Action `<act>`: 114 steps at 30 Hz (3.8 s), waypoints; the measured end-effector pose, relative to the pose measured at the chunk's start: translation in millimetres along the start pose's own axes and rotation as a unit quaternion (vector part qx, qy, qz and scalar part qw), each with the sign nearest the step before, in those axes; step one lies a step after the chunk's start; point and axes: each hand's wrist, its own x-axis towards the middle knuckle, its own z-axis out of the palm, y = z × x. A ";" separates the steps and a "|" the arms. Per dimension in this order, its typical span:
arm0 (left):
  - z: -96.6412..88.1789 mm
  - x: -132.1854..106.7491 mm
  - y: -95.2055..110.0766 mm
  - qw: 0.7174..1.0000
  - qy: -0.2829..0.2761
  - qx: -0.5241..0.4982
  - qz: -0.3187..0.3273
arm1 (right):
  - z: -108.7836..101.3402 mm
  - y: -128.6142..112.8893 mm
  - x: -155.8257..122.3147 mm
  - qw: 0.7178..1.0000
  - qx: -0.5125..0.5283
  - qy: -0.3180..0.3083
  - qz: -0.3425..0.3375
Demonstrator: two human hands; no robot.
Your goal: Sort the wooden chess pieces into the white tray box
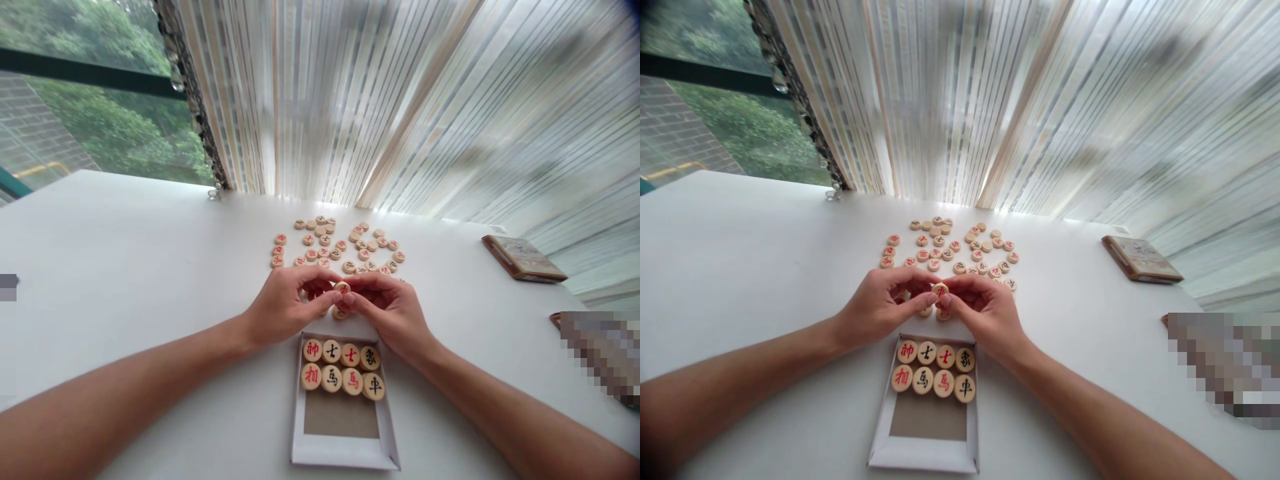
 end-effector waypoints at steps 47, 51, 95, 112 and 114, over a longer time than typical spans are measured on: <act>0.4 -3.6 0.4 0.999 0.008 -0.038 -0.007 | 0.4 -6.1 -2.4 0.999 -0.049 0.012 0.008; 0.0 -2.9 1.8 0.999 0.005 -0.043 -0.001 | 0.2 -6.4 -2.4 0.999 -0.039 0.014 0.015; -2.0 -2.7 0.2 0.991 -0.014 -0.129 -0.027 | -2.8 -3.3 0.1 0.993 0.073 -0.041 0.087; -0.6 -3.2 5.8 0.985 -0.022 0.067 0.159 | -1.8 -5.8 1.2 0.994 0.037 -0.050 0.088; -0.9 -3.7 5.4 0.986 -0.018 0.068 0.154 | -2.2 -5.5 1.4 0.994 0.036 -0.054 0.090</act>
